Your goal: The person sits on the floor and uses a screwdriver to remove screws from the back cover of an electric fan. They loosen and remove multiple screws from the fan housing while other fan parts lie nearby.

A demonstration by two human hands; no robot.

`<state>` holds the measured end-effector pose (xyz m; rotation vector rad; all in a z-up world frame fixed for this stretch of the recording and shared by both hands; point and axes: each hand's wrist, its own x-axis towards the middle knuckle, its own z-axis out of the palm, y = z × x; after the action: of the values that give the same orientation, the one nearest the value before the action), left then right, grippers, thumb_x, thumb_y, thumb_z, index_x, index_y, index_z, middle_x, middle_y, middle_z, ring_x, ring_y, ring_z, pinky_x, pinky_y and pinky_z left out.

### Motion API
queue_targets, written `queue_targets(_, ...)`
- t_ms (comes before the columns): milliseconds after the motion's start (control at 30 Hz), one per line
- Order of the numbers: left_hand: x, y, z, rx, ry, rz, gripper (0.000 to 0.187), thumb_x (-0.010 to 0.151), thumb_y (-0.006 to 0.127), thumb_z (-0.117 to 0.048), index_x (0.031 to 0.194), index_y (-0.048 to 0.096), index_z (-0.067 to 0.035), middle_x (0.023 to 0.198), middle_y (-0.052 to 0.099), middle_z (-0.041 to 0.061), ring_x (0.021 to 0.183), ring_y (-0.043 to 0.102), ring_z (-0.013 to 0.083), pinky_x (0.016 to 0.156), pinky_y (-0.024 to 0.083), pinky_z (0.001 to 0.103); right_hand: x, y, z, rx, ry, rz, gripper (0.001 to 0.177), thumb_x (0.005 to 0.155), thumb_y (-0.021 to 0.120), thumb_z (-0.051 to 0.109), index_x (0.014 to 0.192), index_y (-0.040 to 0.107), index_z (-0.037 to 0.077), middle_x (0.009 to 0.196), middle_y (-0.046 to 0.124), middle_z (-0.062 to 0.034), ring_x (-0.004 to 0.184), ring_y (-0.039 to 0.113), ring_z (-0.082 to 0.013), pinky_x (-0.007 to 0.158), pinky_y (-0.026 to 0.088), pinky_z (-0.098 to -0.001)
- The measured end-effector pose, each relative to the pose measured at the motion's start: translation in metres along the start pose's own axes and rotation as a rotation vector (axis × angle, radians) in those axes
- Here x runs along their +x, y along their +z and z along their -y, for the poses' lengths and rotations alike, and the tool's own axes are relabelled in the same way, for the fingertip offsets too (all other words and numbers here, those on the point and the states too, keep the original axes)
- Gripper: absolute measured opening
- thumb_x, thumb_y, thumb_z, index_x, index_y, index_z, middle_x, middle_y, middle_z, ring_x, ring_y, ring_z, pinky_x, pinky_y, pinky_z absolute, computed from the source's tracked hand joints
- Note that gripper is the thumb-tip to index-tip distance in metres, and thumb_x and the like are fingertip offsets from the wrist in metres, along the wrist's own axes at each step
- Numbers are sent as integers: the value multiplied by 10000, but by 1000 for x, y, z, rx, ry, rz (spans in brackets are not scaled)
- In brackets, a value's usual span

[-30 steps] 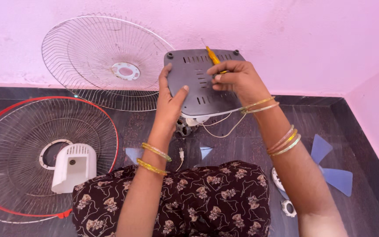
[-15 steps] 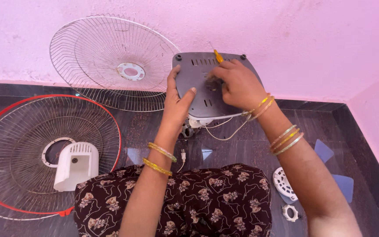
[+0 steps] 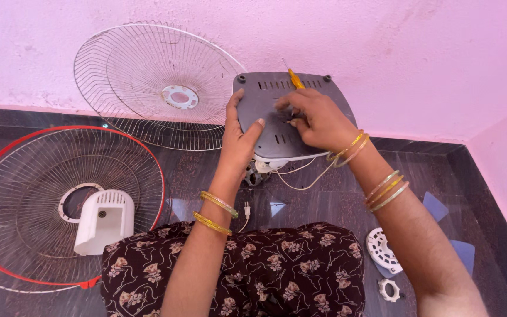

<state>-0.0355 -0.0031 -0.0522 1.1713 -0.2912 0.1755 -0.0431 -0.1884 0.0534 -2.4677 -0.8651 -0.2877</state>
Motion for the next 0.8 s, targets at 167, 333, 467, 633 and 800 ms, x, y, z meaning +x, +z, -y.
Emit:
queue_targets(167,0,1,1,-7,-3,5,713,915,613,-8,1554,316,-114,1537,423,170,1345,511,247,1081,467,344,1,1,-3,9,21,-8,366,783,658,-94,1124,675,38,1038,690,-132,854,684,-253,759,569,-367)
queue_targets(333,1,2,4,-29,13,17,714,917,616,3,1556,319,-110,1532,435,170,1355,506,245,1097,456,342,2,-2,-5,-31,60,13,321,780,677,-77,1077,693,46,983,691,-128,825,685,-267,759,567,-372)
queue_targets(467,3,2,7,-26,16,11,722,910,620,6,1556,317,-108,1537,423,167,1352,503,245,1095,454,346,2,-4,-2,-53,47,17,325,748,686,-74,1053,682,39,1024,683,-140,873,695,-295,762,564,-392)
queue_targets(633,3,2,5,-29,26,14,718,916,616,9,1559,316,-102,1546,418,172,1360,501,247,1104,450,348,8,-9,3,-146,50,51,407,700,697,-81,1086,686,48,1071,653,-161,895,688,-332,770,561,-415)
queue_targets(800,1,2,0,-19,-30,7,717,908,607,-7,1552,311,-120,1533,423,174,1346,514,256,1075,478,354,11,-14,0,-114,29,-2,336,777,726,-49,1091,727,71,1072,659,-128,893,694,-285,774,567,-383)
